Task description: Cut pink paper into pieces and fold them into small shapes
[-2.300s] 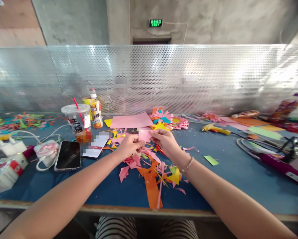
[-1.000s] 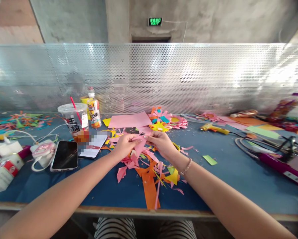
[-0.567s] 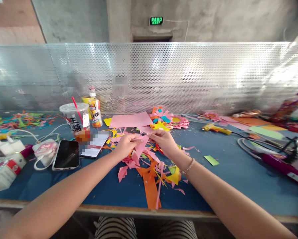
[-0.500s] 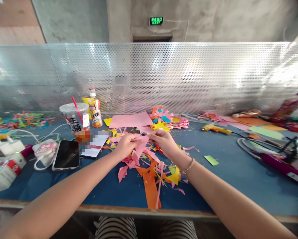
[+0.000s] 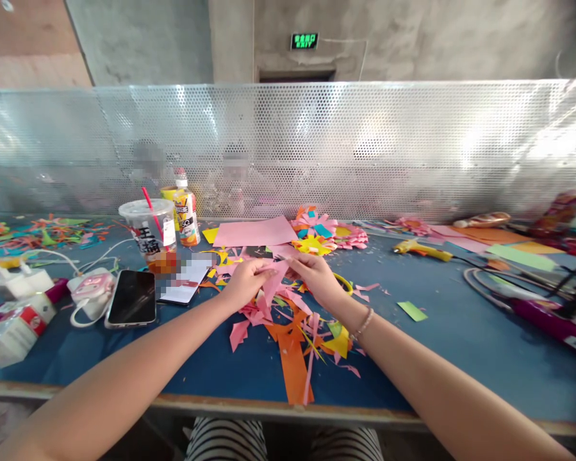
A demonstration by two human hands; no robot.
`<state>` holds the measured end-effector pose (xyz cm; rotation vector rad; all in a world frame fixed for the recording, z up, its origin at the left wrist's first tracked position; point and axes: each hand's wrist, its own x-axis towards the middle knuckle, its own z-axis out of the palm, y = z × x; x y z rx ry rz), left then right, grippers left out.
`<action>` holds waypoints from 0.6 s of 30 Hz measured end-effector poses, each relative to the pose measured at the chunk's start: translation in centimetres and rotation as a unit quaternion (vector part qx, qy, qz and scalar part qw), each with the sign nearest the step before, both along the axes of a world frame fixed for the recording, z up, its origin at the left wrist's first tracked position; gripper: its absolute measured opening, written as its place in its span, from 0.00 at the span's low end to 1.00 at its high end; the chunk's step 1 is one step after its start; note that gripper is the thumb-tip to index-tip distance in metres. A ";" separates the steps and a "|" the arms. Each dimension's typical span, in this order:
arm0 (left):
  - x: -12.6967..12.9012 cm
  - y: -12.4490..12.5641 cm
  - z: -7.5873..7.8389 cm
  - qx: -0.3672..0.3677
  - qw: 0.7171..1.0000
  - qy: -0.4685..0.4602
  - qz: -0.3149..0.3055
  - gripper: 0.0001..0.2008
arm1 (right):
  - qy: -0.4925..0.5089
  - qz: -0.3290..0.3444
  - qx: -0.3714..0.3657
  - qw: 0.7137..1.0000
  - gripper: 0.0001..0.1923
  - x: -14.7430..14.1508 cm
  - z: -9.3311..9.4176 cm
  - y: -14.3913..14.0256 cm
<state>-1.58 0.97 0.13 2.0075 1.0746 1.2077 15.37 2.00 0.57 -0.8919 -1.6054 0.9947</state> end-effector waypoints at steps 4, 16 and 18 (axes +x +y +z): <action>0.0 -0.1 0.1 -0.004 1.000 0.003 -0.007 0.13 | 0.022 0.000 0.001 1.000 0.14 0.2 -0.1 0.1; 0.0 0.2 -0.2 -0.008 1.000 -0.006 0.008 0.10 | -0.039 0.019 0.009 0.999 0.15 -0.5 0.6 -1.0; 0.0 0.2 -0.4 -0.036 0.999 -0.017 -0.017 0.11 | -0.048 0.005 0.030 0.998 0.15 -0.5 0.7 -1.0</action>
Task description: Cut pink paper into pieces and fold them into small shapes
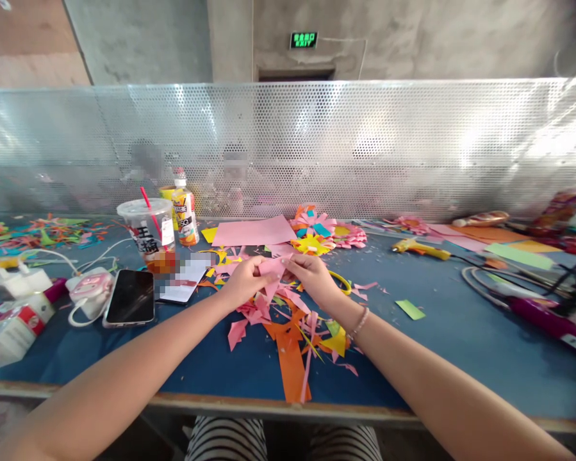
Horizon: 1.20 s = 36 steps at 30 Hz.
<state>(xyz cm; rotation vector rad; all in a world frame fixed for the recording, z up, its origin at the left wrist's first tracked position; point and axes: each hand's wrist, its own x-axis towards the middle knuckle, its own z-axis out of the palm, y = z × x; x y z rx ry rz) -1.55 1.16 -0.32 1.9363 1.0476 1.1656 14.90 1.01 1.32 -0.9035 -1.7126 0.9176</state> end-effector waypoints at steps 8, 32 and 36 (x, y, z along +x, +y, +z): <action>0.2 -0.3 0.1 -0.012 0.999 -0.031 -0.016 0.09 | -0.040 -0.008 -0.008 0.999 0.15 -0.4 -0.2 -0.2; 1.1 -0.7 0.7 -0.163 0.961 -0.223 0.023 0.15 | 0.079 -0.039 -0.078 0.993 0.12 -0.8 -0.8 0.4; 0.7 -0.5 0.8 -0.109 0.971 -0.207 0.051 0.14 | 0.095 -0.009 -0.117 0.989 0.10 -0.9 -0.8 0.3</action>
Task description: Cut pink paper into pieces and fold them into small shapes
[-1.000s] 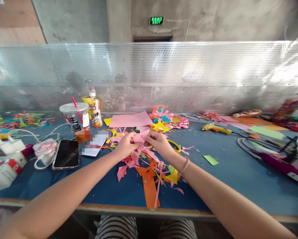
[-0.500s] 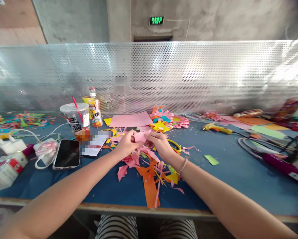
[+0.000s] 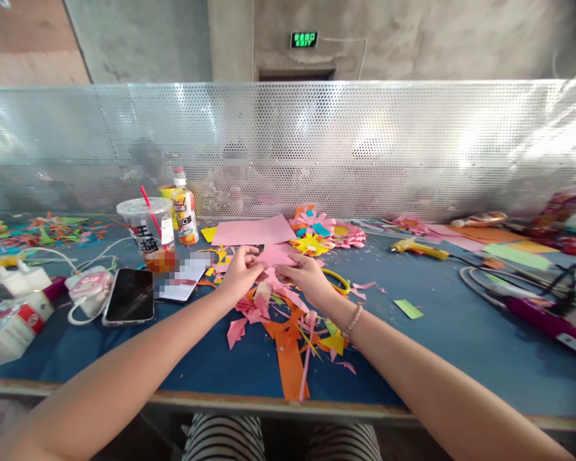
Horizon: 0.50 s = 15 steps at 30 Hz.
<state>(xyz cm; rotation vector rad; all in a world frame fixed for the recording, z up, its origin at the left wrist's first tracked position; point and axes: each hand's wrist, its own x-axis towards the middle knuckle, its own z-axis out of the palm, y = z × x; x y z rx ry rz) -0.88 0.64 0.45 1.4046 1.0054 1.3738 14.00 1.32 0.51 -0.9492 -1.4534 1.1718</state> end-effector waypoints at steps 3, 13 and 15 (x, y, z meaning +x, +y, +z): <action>-0.2 0.2 0.0 0.034 0.999 0.012 0.015 0.12 | 0.005 0.012 -0.013 1.000 0.10 0.2 0.1 -0.1; -0.7 0.3 0.6 0.015 0.997 -0.064 0.042 0.11 | -0.021 0.086 -0.059 0.994 0.11 1.4 0.3 0.3; -0.8 0.4 0.6 0.013 0.996 -0.078 0.047 0.11 | -0.014 0.122 -0.073 0.990 0.11 1.5 0.3 0.4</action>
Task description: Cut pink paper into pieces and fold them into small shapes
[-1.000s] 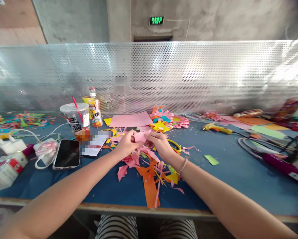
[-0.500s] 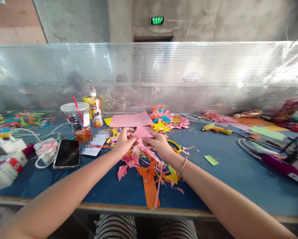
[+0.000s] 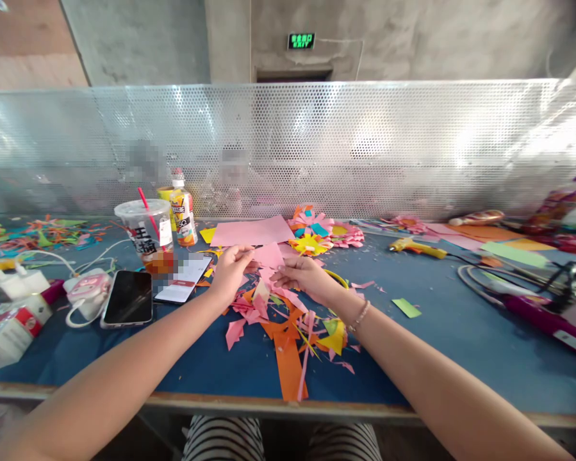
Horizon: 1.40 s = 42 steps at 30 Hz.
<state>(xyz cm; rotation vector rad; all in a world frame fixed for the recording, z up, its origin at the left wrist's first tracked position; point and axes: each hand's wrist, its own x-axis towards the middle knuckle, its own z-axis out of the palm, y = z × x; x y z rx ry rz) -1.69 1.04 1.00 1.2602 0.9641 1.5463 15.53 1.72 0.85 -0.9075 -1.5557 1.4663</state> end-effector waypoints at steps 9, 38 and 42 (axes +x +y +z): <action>-0.1 0.0 -0.2 -0.011 0.998 -0.059 -0.027 0.16 | 0.023 -0.013 -0.022 0.999 0.08 0.1 0.5 -0.2; -0.2 0.4 -0.4 0.002 0.999 -0.030 0.021 0.06 | 0.006 -0.078 0.084 0.993 0.12 -0.1 0.2 0.0; -0.1 0.1 -0.3 0.021 1.000 0.002 0.015 0.07 | -0.038 -0.059 0.103 0.992 0.12 -0.3 0.2 -0.3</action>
